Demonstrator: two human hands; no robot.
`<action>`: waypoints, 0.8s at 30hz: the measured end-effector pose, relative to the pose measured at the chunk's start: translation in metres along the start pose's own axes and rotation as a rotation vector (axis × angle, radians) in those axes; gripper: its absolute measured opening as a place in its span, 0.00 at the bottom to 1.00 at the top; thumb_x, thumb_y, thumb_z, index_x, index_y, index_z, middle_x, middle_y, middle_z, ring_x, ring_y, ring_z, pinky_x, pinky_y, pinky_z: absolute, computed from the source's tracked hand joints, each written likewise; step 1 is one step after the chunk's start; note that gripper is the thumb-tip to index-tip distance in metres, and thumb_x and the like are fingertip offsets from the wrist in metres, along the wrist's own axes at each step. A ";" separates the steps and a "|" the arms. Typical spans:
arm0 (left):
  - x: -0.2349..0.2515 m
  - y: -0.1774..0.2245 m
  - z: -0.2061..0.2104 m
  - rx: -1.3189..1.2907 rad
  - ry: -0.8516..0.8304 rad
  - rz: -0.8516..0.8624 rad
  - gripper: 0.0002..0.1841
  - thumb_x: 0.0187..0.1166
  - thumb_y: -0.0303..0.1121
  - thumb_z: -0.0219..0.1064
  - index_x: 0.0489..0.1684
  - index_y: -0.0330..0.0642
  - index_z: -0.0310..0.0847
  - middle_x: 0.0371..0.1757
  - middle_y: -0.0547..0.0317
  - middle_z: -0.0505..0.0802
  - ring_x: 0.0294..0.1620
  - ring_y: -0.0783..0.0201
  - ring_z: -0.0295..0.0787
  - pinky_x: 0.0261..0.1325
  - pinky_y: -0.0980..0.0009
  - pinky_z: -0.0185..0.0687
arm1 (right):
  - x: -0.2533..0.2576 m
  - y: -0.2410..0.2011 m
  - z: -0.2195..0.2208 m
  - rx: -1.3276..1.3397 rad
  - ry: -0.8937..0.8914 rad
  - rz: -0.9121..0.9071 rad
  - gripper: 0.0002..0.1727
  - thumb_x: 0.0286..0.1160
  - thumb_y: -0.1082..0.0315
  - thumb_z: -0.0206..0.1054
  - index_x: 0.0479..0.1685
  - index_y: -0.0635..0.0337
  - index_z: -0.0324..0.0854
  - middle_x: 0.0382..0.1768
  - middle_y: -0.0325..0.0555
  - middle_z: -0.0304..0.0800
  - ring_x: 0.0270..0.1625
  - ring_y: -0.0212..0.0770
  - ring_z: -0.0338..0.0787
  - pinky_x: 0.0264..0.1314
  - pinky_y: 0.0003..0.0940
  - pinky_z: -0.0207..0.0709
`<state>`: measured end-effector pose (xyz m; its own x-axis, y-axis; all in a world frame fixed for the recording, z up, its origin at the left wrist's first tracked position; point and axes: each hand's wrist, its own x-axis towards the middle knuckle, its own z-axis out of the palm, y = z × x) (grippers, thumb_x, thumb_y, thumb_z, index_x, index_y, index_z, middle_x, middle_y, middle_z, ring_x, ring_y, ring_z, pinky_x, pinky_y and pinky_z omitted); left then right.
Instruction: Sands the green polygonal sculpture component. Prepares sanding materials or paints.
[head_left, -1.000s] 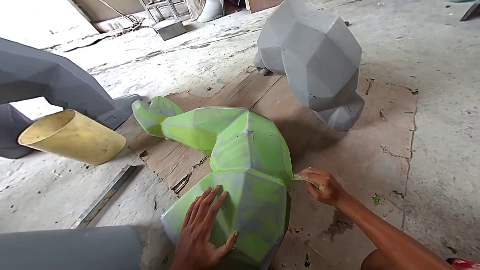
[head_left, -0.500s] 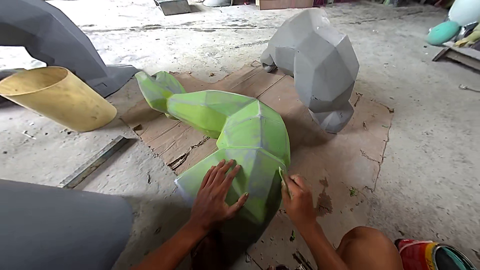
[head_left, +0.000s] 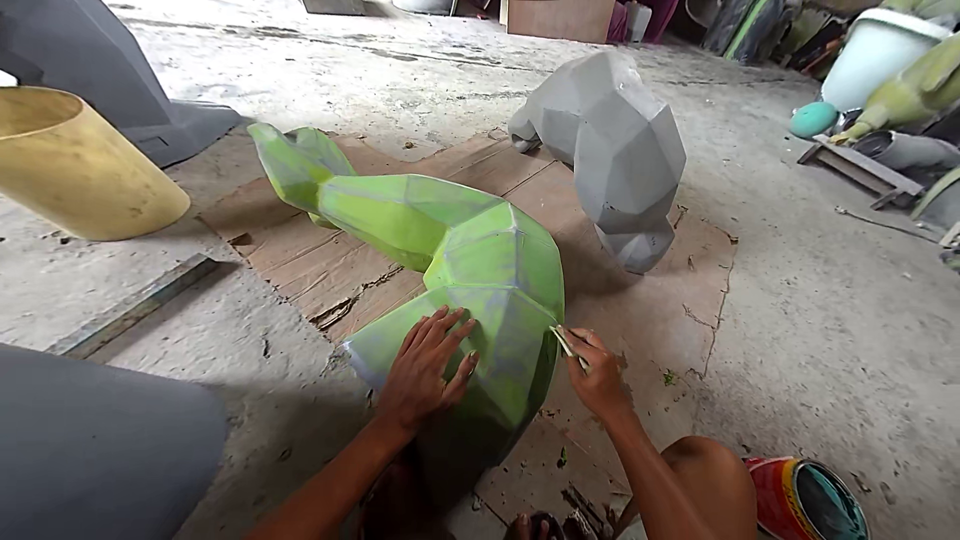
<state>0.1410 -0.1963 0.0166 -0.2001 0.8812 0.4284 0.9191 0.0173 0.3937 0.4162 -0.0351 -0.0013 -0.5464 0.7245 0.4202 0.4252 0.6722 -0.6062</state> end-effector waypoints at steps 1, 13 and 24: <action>0.000 0.000 0.000 -0.002 0.003 0.000 0.30 0.85 0.60 0.46 0.80 0.60 0.78 0.87 0.68 0.75 0.93 0.60 0.57 0.92 0.50 0.52 | 0.001 -0.002 0.005 0.006 -0.008 -0.007 0.20 0.80 0.68 0.62 0.67 0.47 0.89 0.65 0.39 0.88 0.64 0.31 0.88 0.65 0.34 0.87; 0.001 0.002 0.000 -0.032 0.024 -0.013 0.30 0.85 0.59 0.47 0.78 0.59 0.79 0.86 0.69 0.76 0.92 0.60 0.58 0.92 0.50 0.53 | 0.000 -0.011 0.012 0.030 0.003 -0.008 0.18 0.80 0.69 0.61 0.64 0.48 0.91 0.64 0.38 0.88 0.64 0.30 0.87 0.65 0.33 0.87; 0.001 0.002 0.001 -0.047 0.045 -0.001 0.29 0.85 0.59 0.48 0.76 0.57 0.82 0.84 0.66 0.78 0.91 0.58 0.61 0.92 0.50 0.54 | 0.032 0.019 -0.011 -0.041 -0.192 -0.542 0.20 0.71 0.75 0.67 0.61 0.49 0.92 0.70 0.48 0.86 0.78 0.43 0.81 0.81 0.40 0.78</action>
<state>0.1427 -0.1948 0.0166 -0.2168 0.8592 0.4635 0.9023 -0.0049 0.4311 0.4151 0.0021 0.0081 -0.8138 0.2371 0.5306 0.0737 0.9478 -0.3104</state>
